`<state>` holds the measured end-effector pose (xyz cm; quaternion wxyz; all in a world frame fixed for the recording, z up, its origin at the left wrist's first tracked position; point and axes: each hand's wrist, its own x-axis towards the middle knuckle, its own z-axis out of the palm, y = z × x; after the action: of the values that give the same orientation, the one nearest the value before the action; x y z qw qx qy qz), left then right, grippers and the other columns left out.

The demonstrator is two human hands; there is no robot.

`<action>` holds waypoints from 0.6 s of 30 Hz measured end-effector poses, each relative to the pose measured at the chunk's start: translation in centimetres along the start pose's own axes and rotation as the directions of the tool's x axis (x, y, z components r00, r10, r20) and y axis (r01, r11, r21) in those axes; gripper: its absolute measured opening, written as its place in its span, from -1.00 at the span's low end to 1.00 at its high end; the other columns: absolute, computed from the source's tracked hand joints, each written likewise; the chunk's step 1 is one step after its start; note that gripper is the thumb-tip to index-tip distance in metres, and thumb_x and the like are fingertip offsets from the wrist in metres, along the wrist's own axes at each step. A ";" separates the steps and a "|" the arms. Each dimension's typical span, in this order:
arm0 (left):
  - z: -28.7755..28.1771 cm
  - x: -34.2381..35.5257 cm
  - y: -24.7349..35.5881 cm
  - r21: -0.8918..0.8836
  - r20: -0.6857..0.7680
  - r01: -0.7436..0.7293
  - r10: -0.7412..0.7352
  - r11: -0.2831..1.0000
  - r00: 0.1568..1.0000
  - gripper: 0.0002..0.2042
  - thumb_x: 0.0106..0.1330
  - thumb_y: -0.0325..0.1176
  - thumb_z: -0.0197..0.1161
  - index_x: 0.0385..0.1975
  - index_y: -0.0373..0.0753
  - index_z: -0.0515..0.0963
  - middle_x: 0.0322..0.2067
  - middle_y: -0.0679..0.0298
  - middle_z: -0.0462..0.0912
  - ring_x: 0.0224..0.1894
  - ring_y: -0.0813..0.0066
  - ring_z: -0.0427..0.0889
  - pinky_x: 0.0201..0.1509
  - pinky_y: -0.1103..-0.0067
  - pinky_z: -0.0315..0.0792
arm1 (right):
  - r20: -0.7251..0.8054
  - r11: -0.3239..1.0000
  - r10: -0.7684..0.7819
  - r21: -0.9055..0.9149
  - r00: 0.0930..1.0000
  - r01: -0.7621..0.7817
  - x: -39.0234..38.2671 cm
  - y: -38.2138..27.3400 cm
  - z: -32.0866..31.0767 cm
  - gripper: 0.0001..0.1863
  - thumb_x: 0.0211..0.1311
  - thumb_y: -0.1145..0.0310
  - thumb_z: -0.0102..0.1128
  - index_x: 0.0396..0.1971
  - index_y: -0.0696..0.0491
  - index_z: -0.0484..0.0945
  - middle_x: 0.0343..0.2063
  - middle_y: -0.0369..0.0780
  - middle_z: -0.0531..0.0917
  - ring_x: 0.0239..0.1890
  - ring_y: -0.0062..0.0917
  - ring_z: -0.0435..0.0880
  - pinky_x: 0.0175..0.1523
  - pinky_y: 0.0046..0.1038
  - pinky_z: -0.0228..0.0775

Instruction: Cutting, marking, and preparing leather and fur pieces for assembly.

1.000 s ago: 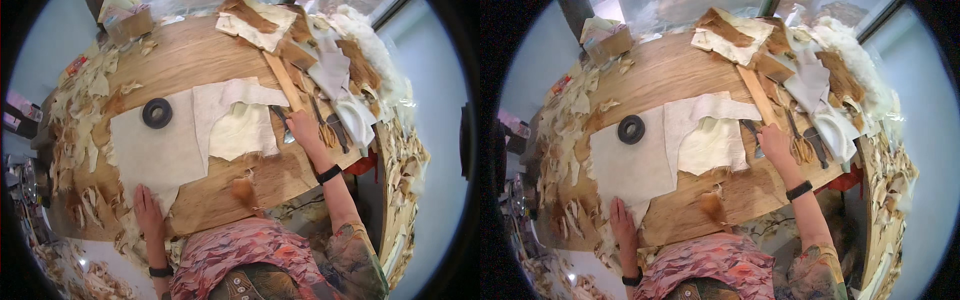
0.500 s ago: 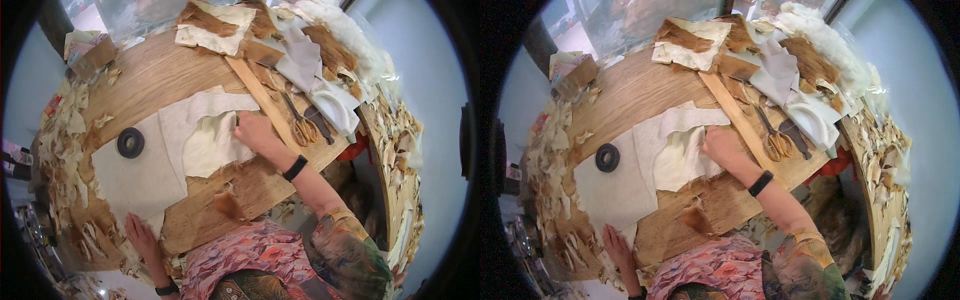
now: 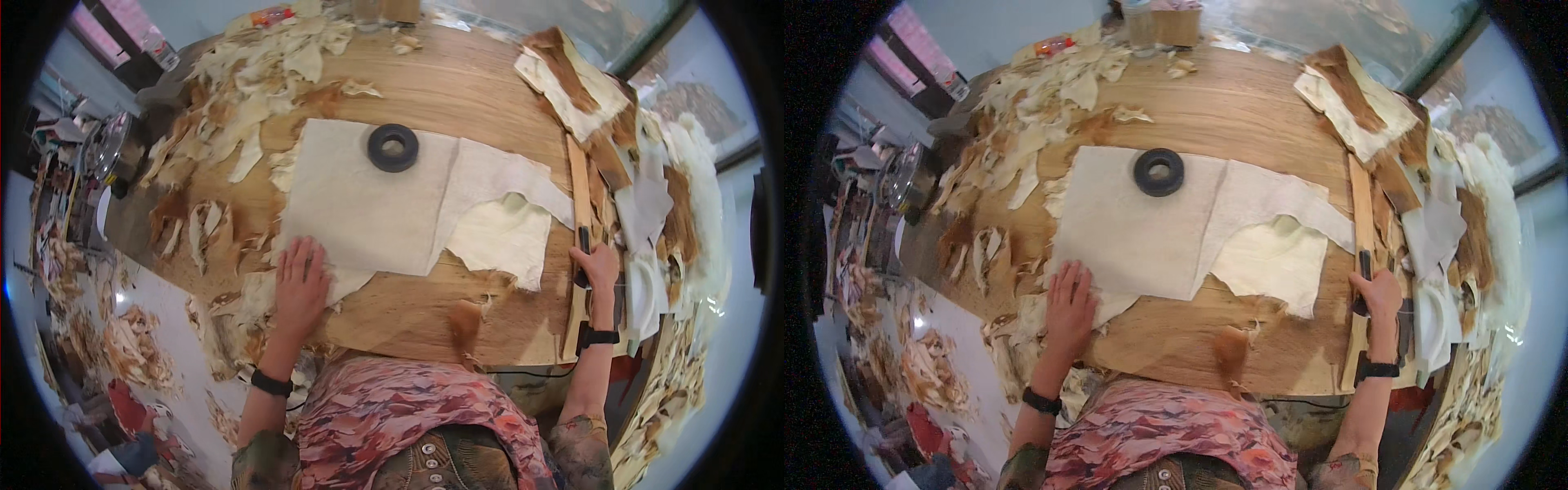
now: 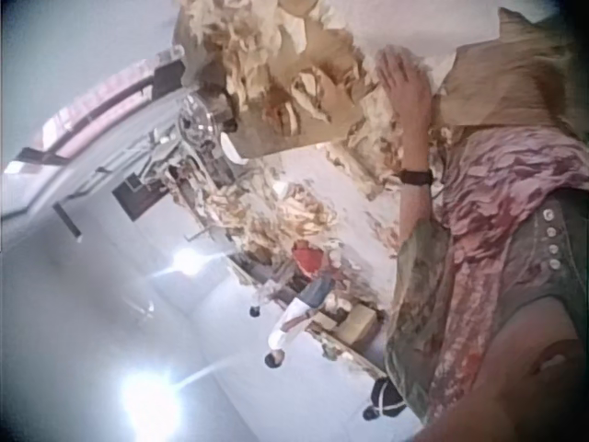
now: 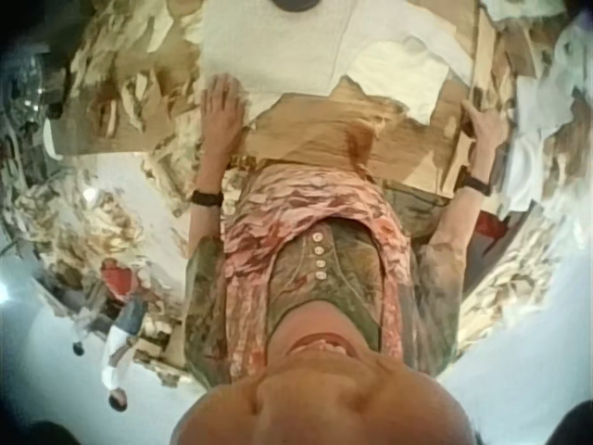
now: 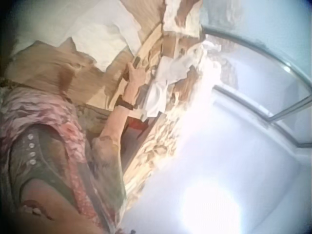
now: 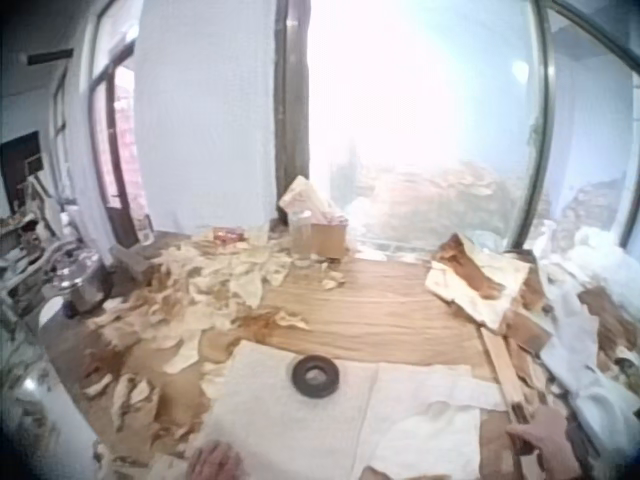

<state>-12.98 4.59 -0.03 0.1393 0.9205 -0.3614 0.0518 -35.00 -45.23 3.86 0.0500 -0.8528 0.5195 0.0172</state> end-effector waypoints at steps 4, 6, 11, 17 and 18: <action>-0.6 0.1 -0.6 -0.014 -0.004 -0.008 0.008 1.000 1.000 -0.51 0.25 -0.35 0.17 0.21 -0.25 0.34 0.29 0.05 0.24 0.36 0.05 0.18 0.41 0.16 0.02 | 0.021 0.996 -0.023 0.089 1.000 0.021 -0.2 -0.1 -0.1 -0.42 -0.19 -0.13 0.34 -0.66 0.20 0.53 -0.66 -0.10 0.58 -0.53 -0.34 0.59 -0.38 -0.30 0.36; -2.0 0.3 -1.2 -0.079 0.120 0.017 -0.007 0.997 0.993 -0.50 0.21 -0.35 0.21 0.19 -0.23 0.36 0.25 0.05 0.28 0.33 0.05 0.23 0.38 0.17 0.11 | 0.092 0.965 0.017 0.258 0.996 -0.041 -0.9 0.0 -0.5 -0.44 -0.16 -0.10 0.34 -0.67 0.20 0.52 -0.68 -0.17 0.54 -0.55 -0.45 0.54 -0.40 -0.37 0.34; -5.7 1.5 -5.3 -0.162 0.289 -0.172 0.213 0.972 0.933 -0.53 0.16 -0.37 0.23 0.12 -0.21 0.41 0.21 0.04 0.31 0.26 0.06 0.32 0.30 0.23 0.25 | 0.134 0.834 -0.041 0.550 0.990 -0.040 -6.7 -6.7 -3.5 -0.54 -0.06 0.05 0.37 -0.50 0.23 0.58 -0.62 -0.31 0.53 -0.54 -0.64 0.46 -0.42 -0.53 0.30; -6.4 2.0 -9.3 -0.294 0.364 -0.348 0.441 0.890 0.821 -0.61 0.20 -0.40 0.16 0.07 -0.22 0.44 0.22 -0.01 0.30 0.26 0.03 0.32 0.25 0.29 0.31 | 0.117 0.859 -0.460 0.312 0.880 0.407 -14.2 -26.5 -3.1 -0.38 -0.17 -0.13 0.37 -0.50 0.24 0.58 -0.61 -0.05 0.63 -0.51 -0.28 0.65 -0.35 -0.34 0.46; -6.5 2.2 -9.7 -0.335 0.370 -0.373 0.485 0.865 0.792 -0.63 0.22 -0.41 0.13 0.07 -0.23 0.44 0.22 -0.03 0.30 0.26 0.01 0.31 0.25 0.29 0.31 | 0.112 0.831 -0.499 0.343 0.860 0.438 -15.4 -29.2 -2.5 -0.35 -0.18 -0.18 0.34 -0.53 0.23 0.57 -0.59 0.00 0.62 -0.47 -0.16 0.65 -0.33 -0.27 0.47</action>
<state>-4.79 11.85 4.45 0.1503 0.7759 -0.5877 -0.1733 -16.18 -18.55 9.61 0.2348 -0.9301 0.2825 0.0078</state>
